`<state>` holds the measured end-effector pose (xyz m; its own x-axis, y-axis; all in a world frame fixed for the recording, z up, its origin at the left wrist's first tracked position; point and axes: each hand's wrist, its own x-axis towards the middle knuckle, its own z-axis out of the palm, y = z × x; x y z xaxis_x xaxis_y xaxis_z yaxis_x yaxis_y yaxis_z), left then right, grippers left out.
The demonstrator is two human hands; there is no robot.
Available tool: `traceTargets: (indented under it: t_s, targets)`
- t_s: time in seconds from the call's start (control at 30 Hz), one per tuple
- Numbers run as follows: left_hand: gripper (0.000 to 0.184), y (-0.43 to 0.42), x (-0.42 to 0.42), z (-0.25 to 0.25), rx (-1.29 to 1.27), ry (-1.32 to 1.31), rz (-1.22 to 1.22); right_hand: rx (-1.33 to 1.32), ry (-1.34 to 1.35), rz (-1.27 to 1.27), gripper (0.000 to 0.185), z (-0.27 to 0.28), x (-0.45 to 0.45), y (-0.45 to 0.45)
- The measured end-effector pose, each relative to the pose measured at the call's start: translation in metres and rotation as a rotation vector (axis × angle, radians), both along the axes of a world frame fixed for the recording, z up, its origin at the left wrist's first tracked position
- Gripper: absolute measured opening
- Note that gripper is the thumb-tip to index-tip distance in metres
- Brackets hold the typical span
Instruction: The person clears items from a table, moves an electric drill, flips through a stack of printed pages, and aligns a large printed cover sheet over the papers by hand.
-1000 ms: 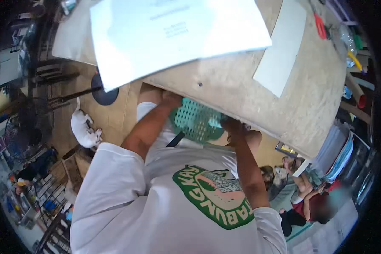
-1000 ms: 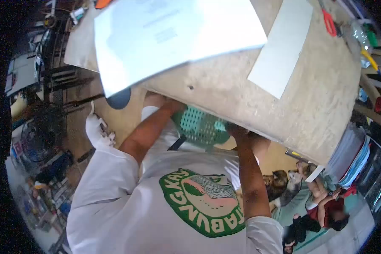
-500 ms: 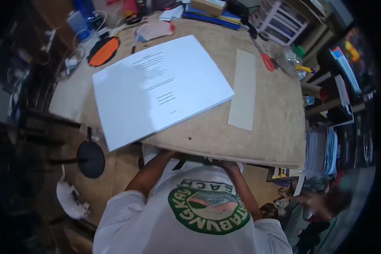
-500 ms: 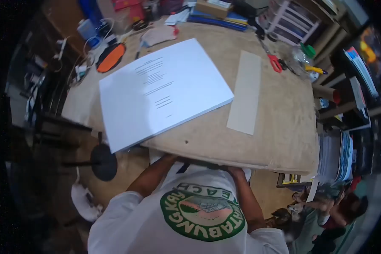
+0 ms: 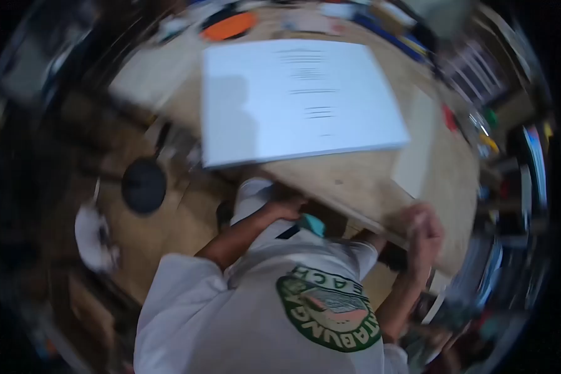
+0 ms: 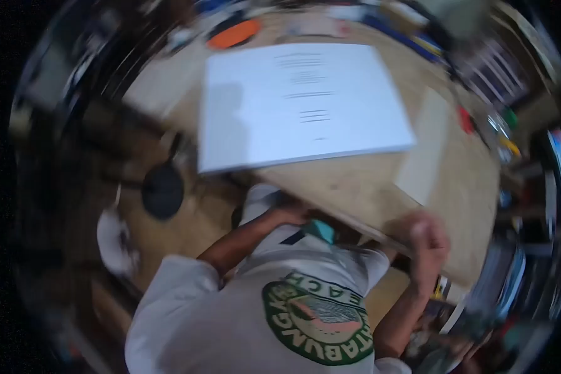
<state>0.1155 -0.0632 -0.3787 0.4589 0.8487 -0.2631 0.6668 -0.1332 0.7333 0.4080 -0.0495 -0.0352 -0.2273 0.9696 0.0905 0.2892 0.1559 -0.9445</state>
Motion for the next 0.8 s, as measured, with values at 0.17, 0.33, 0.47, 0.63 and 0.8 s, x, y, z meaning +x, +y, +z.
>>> traceTargets:
  t_s: [0.17,0.33,0.47,0.63,0.8]
  targets:
    - [0.036,-0.119,-0.1,0.057,0.36,-0.345,0.846,0.017,0.059,-0.373,0.039,-0.033,-0.038,0.048]
    - [0.02,-0.342,-0.132,-0.007,0.264,0.316,1.275,0.245,-0.093,-0.247,0.04,-0.032,-0.039,0.041]
    - [0.021,-0.423,0.017,-0.046,-0.683,-0.78,1.854,0.474,-0.321,-0.302,0.035,-0.026,-0.041,0.056]
    - [0.023,-0.417,0.16,-0.027,-0.91,-2.019,1.944,0.601,-0.482,-0.187,0.036,-0.012,-0.053,0.08]
    - [0.025,-0.404,0.152,-0.01,-1.07,-2.12,1.87,0.524,-0.567,-0.197,0.033,-0.024,-0.046,0.11]
